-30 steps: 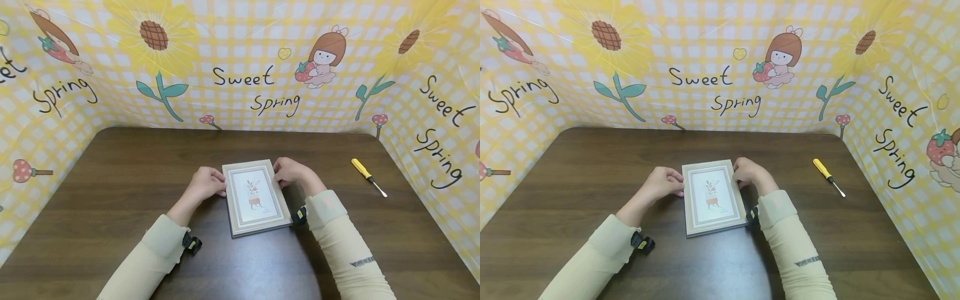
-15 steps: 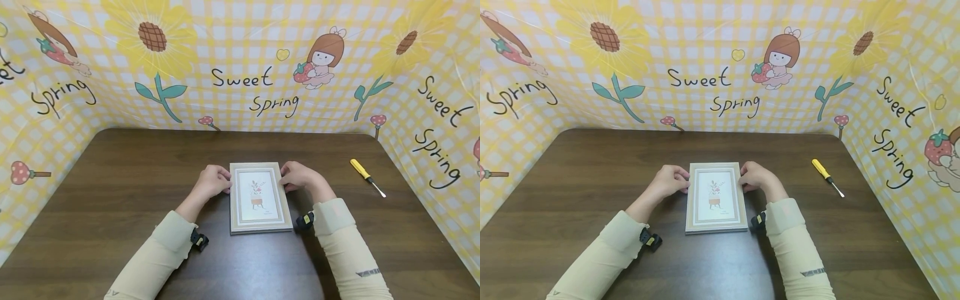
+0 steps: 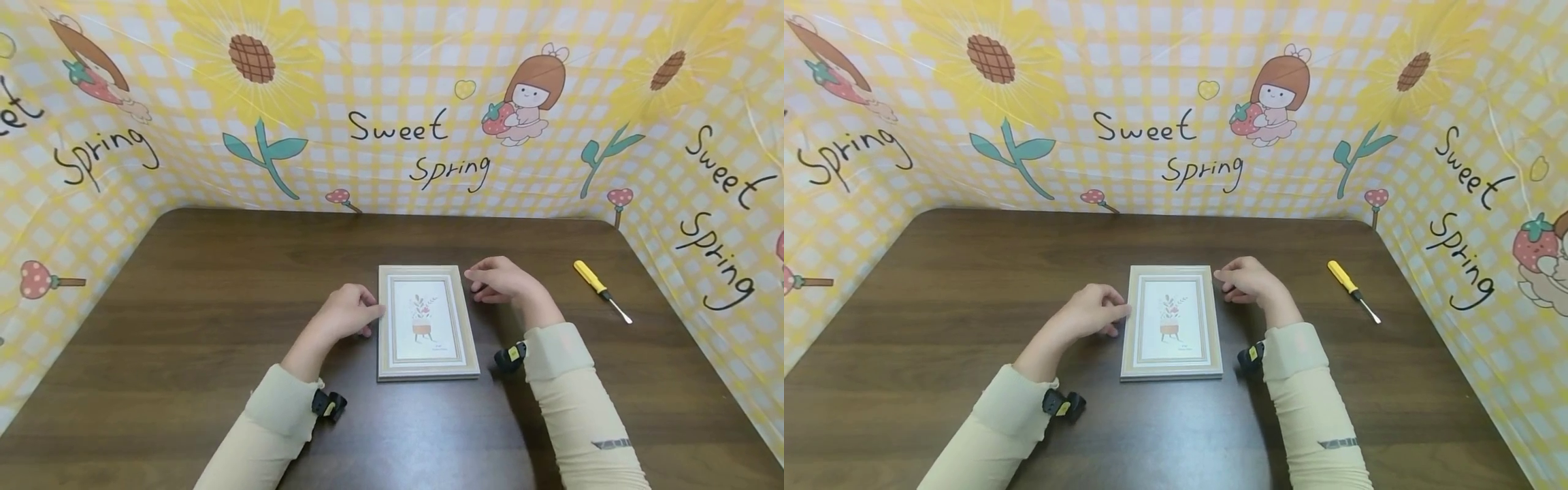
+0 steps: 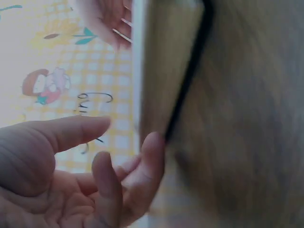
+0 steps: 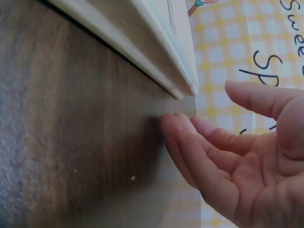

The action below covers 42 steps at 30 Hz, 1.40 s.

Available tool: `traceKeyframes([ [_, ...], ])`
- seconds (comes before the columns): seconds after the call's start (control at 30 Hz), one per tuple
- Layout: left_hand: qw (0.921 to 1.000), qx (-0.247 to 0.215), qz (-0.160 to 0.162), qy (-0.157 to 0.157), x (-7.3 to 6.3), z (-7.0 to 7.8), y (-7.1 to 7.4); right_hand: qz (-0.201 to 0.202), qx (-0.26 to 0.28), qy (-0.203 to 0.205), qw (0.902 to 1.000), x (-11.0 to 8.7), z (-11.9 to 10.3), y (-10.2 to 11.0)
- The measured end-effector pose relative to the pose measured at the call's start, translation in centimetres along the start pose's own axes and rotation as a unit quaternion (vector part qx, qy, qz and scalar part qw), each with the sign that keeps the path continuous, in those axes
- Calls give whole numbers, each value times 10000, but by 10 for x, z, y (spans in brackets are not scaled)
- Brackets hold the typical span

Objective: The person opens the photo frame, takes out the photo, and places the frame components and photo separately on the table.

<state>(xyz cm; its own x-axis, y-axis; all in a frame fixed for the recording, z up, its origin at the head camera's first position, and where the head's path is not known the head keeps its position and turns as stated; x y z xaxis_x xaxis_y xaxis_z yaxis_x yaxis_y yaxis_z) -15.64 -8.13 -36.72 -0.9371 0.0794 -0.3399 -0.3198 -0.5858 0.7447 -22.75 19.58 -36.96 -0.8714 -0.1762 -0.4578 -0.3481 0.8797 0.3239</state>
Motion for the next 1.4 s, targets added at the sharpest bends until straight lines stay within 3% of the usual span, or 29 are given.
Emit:
traceKeyframes([
  [0.17, 9976, 686, -33, -127, -20, 9, -7, -77, 396, -17, 9992, 4, -4, 0],
  [0.4, 9972, 745, -66, 100, -31, 12, -13, -151, 538, -49, 9984, 12, -4, -8],
  [0.6, 9972, 717, -102, 195, -30, 9, -17, -203, 477, -46, 9986, 15, 1, -12],
  [1.03, 9994, 351, 22, 71, -20, 7, -16, 43, 314, 20, 9995, 10, -1, -13],
  [1.4, 9997, 225, 54, 111, -19, 4, -14, -491, 307, 130, 9982, 6, -3, -18],
])
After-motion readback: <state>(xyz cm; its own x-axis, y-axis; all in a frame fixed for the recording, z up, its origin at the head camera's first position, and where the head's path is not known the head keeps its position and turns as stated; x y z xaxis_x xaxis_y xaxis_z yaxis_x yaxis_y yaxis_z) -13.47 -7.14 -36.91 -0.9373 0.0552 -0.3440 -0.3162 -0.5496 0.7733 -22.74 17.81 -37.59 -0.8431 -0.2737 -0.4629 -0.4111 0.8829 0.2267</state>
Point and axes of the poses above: each hand's wrist, its own x-axis towards the middle knuckle, its own y-axis out of the back of the hand, z = x × y, the point moved 2 cm from there along x, towards the middle knuckle, and after that the axes turned 8 degrees about x, right-handed, at the moved point
